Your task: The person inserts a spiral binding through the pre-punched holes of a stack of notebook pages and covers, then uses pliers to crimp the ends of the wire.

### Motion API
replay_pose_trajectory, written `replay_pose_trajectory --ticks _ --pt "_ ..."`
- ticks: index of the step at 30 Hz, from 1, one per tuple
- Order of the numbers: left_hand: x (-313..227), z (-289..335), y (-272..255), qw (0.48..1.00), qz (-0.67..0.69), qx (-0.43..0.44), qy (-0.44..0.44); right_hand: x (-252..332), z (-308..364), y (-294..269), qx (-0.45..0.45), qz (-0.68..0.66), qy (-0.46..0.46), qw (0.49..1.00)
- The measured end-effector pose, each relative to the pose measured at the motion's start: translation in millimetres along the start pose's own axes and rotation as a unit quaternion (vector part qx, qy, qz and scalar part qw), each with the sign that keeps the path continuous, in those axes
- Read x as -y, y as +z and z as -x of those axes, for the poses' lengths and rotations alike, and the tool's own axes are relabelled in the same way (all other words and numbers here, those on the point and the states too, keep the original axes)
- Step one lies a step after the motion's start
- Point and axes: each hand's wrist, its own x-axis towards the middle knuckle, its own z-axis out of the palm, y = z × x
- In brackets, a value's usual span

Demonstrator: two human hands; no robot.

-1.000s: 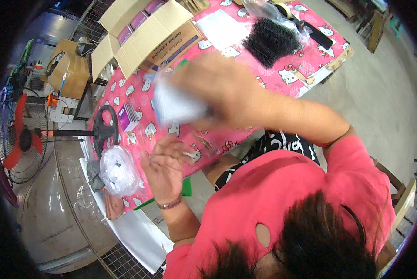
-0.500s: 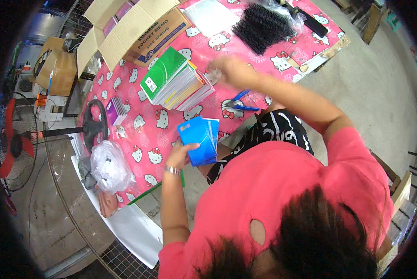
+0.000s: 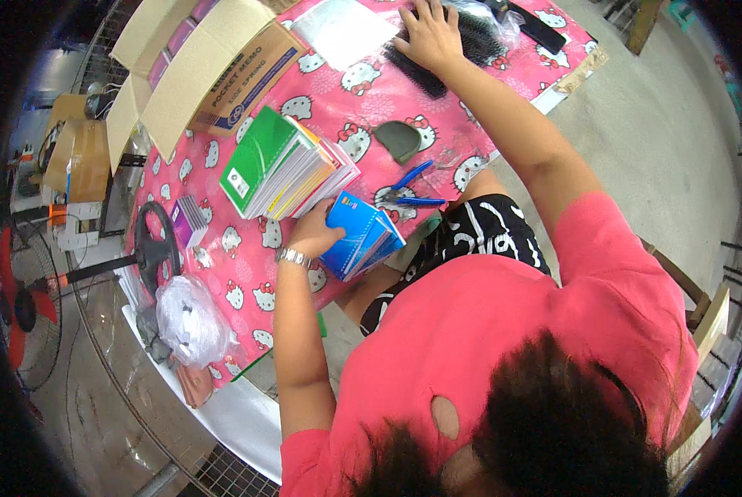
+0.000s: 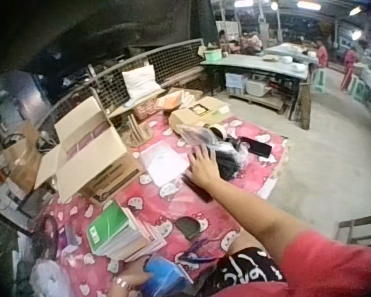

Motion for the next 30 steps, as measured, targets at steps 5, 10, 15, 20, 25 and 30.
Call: replay_pose_trajectory --ticks 5,10,15,20,25,30 --pt "-49.1 33.5 14.7 0.981 -0.158 -0.113 -0.028 -16.8 -6.2 0.6 0.191 0.066 0.021 0.979" --pt "-67.5 61.0 61.8 0.925 -0.203 -0.311 0.076 -40.9 29.5 -2.0 0.159 0.029 -0.051 0.985" --pt "-62.2 70.5 98.5 0.908 -0.204 -0.348 0.114 -62.2 24.3 -1.7 0.114 -0.014 -0.089 0.989" --pt "-49.5 70.9 108.0 0.895 -0.208 -0.376 0.121 -69.0 33.3 -11.4 0.082 -0.059 -0.023 0.995" --pt "-44.3 73.6 101.2 0.902 -0.164 -0.371 0.149 -83.8 21.1 -9.0 0.138 -0.125 -0.057 0.981" --pt "-36.7 79.5 86.5 0.918 -0.166 -0.311 0.180 -84.6 7.6 -24.6 0.175 -0.162 -0.090 0.967"
